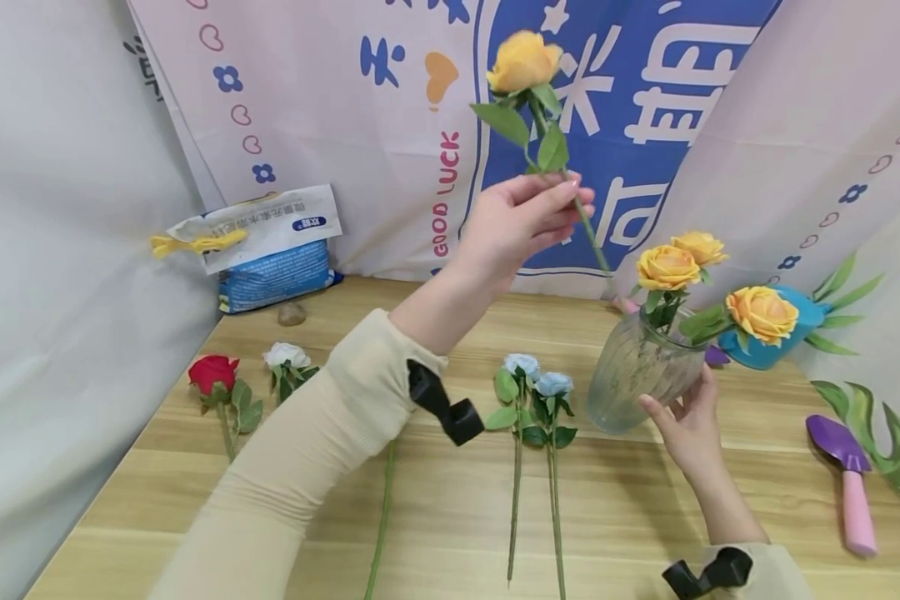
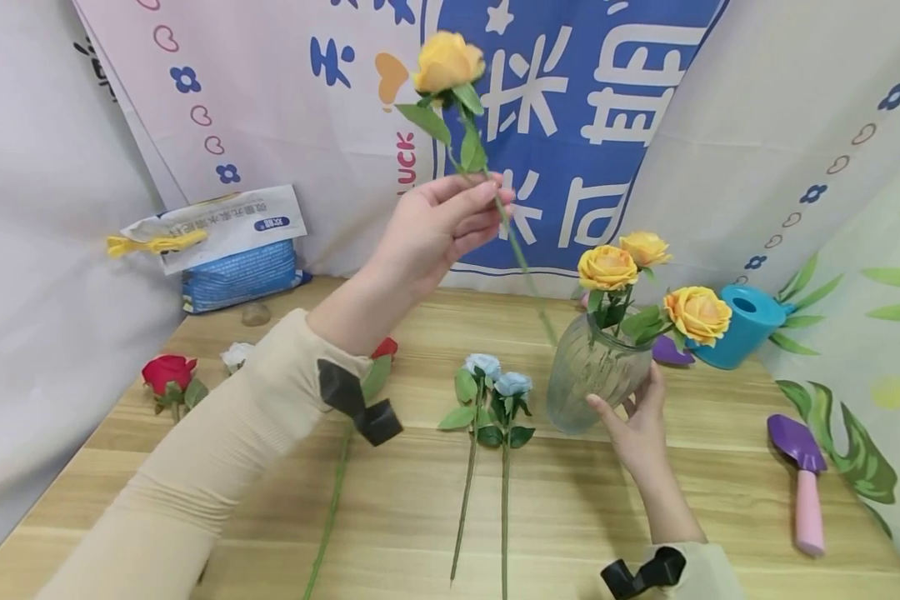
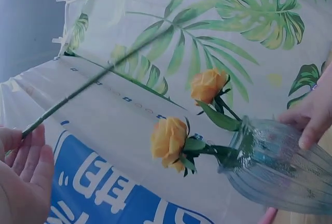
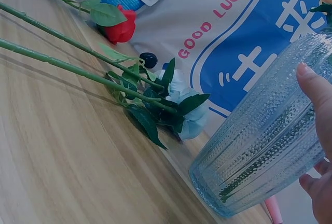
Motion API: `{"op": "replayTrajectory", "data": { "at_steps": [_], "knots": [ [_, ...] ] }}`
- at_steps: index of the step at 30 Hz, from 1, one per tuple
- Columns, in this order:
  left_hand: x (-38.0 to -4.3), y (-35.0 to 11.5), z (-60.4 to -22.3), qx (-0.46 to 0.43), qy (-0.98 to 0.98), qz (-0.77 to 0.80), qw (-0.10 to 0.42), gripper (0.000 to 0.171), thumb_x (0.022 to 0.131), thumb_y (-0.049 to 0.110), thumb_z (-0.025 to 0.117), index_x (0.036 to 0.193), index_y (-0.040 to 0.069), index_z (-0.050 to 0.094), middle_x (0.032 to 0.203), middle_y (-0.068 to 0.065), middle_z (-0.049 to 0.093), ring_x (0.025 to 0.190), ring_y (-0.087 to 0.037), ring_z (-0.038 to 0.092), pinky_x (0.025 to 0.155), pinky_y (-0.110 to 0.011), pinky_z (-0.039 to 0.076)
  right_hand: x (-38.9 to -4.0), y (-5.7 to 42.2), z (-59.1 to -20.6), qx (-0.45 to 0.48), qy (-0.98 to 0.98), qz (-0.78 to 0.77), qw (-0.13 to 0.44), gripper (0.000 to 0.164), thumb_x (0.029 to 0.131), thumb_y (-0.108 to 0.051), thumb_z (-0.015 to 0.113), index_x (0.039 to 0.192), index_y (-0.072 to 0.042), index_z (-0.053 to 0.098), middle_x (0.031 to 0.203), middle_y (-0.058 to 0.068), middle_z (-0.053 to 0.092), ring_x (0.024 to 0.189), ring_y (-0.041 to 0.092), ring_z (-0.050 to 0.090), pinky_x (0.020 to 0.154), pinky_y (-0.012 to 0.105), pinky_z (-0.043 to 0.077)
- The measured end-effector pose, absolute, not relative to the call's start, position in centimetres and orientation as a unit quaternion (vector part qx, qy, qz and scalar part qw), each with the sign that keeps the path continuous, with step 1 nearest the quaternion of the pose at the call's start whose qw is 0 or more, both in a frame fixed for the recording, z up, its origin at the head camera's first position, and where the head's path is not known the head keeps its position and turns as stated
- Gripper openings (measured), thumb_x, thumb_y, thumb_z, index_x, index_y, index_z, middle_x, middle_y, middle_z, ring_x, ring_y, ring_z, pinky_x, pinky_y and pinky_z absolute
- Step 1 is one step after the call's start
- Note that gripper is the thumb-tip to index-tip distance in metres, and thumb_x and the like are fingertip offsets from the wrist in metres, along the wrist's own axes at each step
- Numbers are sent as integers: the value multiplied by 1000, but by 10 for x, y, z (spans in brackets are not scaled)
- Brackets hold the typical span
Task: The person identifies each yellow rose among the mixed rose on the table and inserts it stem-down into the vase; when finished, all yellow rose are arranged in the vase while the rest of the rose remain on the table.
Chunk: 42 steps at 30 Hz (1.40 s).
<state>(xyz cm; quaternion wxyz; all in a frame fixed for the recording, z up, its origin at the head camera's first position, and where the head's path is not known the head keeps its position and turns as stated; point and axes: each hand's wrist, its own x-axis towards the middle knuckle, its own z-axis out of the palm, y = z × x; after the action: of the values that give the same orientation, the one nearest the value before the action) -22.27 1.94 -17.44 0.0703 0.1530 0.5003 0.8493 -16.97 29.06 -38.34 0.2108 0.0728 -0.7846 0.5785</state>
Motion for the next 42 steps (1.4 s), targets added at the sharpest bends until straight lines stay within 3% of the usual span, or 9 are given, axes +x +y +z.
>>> {"op": "replayTrajectory", "data": {
  "at_steps": [11, 19, 25, 32, 36, 39, 42],
  "knots": [
    [-222, 61, -173, 191, 538, 820, -56, 20, 87, 5, 57, 103, -6, 61, 96, -15, 66, 75, -6, 63, 73, -23, 51, -171, 292, -384, 74, -783, 580, 212, 83, 79, 15, 58, 139, -19, 12, 138, 3, 28, 128, 15, 26, 96, 14, 31],
    [-230, 78, -192, 198, 586, 781, -80, 17, 86, 4, 59, 100, -6, 62, 93, -15, 67, 76, -10, 64, 67, -18, 51, -172, 291, -385, 66, -781, 583, 212, 82, 79, 14, 58, 139, -18, 12, 138, 4, 28, 130, 17, 24, 103, 24, 27],
    [-249, 95, -214, 217, 633, 741, -53, 18, 86, 10, 60, 100, 0, 64, 93, -9, 68, 79, -3, 62, 69, -16, 50, -171, 291, -384, 64, -779, 586, 215, 82, 78, 16, 58, 139, -17, 13, 137, 4, 29, 130, 17, 24, 106, 37, 22],
    [-260, 112, -233, 252, 680, 688, 21, 17, 85, 19, 62, 98, 8, 67, 89, 1, 68, 76, -2, 61, 60, -20, 52, -172, 292, -386, 78, -773, 589, 224, 82, 77, 19, 57, 139, -15, 15, 135, 2, 31, 128, 16, 27, 96, 15, 32],
    [-259, 117, -238, 245, 688, 678, 79, 15, 87, 18, 61, 97, 9, 67, 87, 5, 68, 65, -7, 59, 51, -23, 52, -173, 292, -387, 78, -772, 590, 224, 82, 77, 19, 57, 139, -14, 15, 134, 2, 31, 127, 16, 29, 95, 15, 33],
    [-260, 122, -243, 243, 696, 669, 91, 15, 88, 17, 59, 98, 9, 67, 85, 6, 68, 61, -9, 56, 51, -20, 49, -173, 292, -386, 76, -775, 587, 220, 82, 77, 18, 57, 139, -15, 14, 135, 3, 30, 127, 17, 28, 96, 16, 32],
    [-260, 126, -250, 253, 695, 667, 87, 16, 88, 16, 60, 99, 9, 68, 85, 5, 68, 68, -8, 59, 54, -20, 48, -173, 292, -385, 76, -777, 586, 217, 82, 78, 16, 57, 139, -15, 13, 136, 4, 29, 128, 17, 27, 96, 16, 31]
  ]
}}
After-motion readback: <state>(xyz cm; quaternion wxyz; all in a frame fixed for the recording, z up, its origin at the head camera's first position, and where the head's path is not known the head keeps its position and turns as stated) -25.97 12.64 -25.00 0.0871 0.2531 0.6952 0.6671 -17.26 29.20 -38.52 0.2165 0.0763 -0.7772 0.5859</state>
